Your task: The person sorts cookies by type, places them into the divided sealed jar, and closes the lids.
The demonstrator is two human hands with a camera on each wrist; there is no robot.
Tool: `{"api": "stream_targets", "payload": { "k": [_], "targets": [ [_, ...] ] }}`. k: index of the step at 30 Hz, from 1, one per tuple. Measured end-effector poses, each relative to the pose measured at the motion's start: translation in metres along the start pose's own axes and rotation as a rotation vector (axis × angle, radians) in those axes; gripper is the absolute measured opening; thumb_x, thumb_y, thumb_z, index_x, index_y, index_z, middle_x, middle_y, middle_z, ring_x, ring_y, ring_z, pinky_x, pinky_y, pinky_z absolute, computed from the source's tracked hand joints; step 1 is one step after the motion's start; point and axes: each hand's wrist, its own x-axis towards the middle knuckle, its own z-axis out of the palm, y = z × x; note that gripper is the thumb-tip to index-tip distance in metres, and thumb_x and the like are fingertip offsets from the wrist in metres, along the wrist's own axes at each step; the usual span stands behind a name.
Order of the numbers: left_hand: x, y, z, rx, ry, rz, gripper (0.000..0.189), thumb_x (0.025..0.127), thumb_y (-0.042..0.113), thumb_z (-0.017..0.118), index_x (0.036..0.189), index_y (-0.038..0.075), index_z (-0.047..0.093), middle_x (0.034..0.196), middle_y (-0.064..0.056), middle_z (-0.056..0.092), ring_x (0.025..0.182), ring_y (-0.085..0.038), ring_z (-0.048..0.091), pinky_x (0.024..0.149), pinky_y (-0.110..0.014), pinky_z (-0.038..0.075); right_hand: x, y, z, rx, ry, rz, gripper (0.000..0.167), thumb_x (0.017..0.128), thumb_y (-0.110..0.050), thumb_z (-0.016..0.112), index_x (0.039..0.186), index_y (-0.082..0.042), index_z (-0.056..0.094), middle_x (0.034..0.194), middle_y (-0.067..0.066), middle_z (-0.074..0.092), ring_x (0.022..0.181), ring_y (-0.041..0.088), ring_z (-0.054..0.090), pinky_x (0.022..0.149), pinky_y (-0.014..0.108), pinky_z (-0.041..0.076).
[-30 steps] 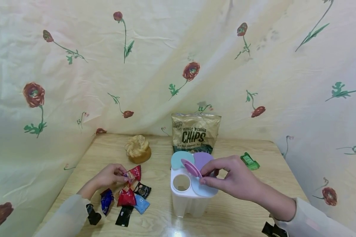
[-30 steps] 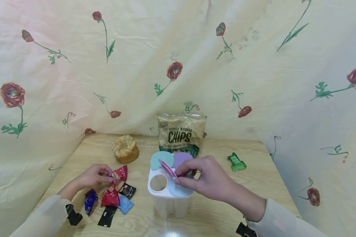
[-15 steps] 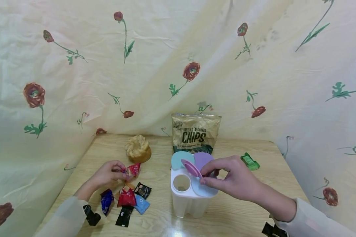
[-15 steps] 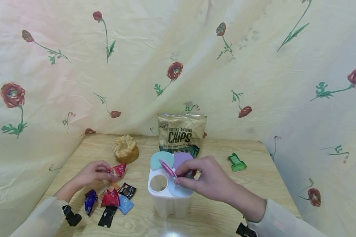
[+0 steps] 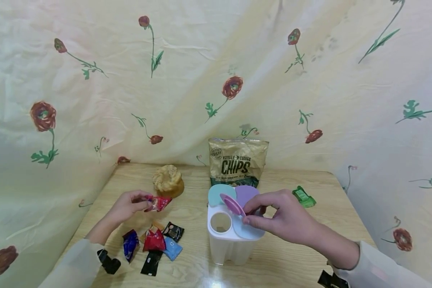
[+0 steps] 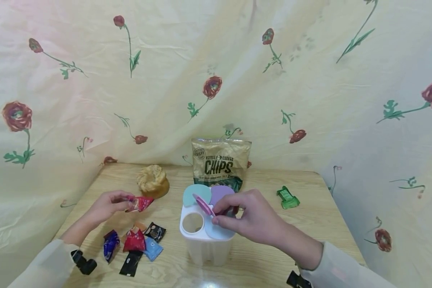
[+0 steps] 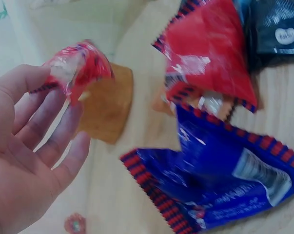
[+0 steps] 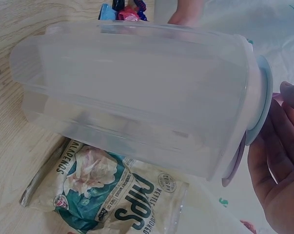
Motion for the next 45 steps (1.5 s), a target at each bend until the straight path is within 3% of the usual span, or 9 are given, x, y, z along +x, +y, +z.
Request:
{"api": "stream_targets", "payload": {
  "k": [7,14,21,27,32,39,45],
  "targets": [
    [-0.003,0.026,0.001,-0.037,0.008,0.077,0.021,0.098,0.020,0.071,0.111,0.002,0.071,0.098,-0.011,0.071,0.085,-0.018,0.068,0.074,-0.035,0.060,0.001,0.000,-0.001,-0.010,0.001,0.000,0.017,0.084,-0.011,0.085,0.095,-0.022,0.077,0.086,-0.010,0.075,0.074,0.002,0.067,0.064,0.024,0.056],
    [-0.011,0.069,0.008,-0.036,0.043,0.152,0.020,0.098,0.025,0.071,0.108,0.007,0.069,0.096,-0.007,0.072,0.085,-0.018,0.069,0.075,-0.032,0.059,0.001,-0.001,-0.002,-0.003,0.000,0.006,0.018,0.084,-0.010,0.085,0.095,-0.022,0.077,0.086,-0.009,0.075,0.074,0.003,0.067,0.064,0.024,0.056],
    [-0.023,0.109,0.018,-0.081,0.005,0.257,0.015,0.097,0.017,0.072,0.107,0.006,0.070,0.096,-0.011,0.071,0.081,-0.021,0.068,0.073,-0.032,0.059,0.001,-0.001,-0.002,-0.009,-0.002,0.022,0.017,0.085,-0.011,0.085,0.095,-0.022,0.077,0.087,-0.010,0.075,0.074,0.003,0.067,0.064,0.024,0.056],
    [-0.029,0.131,0.024,-0.104,-0.007,0.320,0.010,0.096,0.013,0.073,0.104,0.009,0.070,0.091,-0.005,0.073,0.077,-0.026,0.066,0.069,-0.032,0.058,0.002,0.000,-0.001,-0.003,-0.004,0.014,0.016,0.085,-0.011,0.085,0.095,-0.022,0.078,0.087,-0.009,0.075,0.074,0.003,0.067,0.065,0.024,0.056],
    [-0.034,0.149,0.029,-0.138,-0.008,0.341,0.012,0.094,0.014,0.076,0.105,0.011,0.071,0.099,-0.006,0.073,0.078,-0.021,0.067,0.068,-0.032,0.059,0.002,0.001,-0.001,-0.001,-0.004,0.016,0.017,0.085,-0.011,0.085,0.095,-0.022,0.077,0.087,-0.010,0.075,0.074,0.003,0.067,0.065,0.025,0.057],
    [-0.044,0.175,0.039,-0.226,-0.063,0.457,0.013,0.092,0.002,0.075,0.103,0.007,0.070,0.107,-0.003,0.077,0.077,-0.019,0.069,0.065,-0.033,0.060,0.002,0.002,-0.001,0.012,-0.008,0.011,0.017,0.085,-0.011,0.085,0.096,-0.021,0.077,0.088,-0.009,0.076,0.074,0.004,0.067,0.066,0.024,0.057],
    [-0.048,0.188,0.053,-0.243,-0.094,0.492,0.010,0.091,0.002,0.075,0.099,0.005,0.070,0.116,-0.013,0.075,0.079,-0.017,0.069,0.064,-0.030,0.059,0.002,0.002,-0.001,0.010,-0.007,0.017,0.016,0.086,-0.011,0.084,0.096,-0.020,0.078,0.090,-0.008,0.076,0.075,0.004,0.068,0.066,0.024,0.057]
  ]
}}
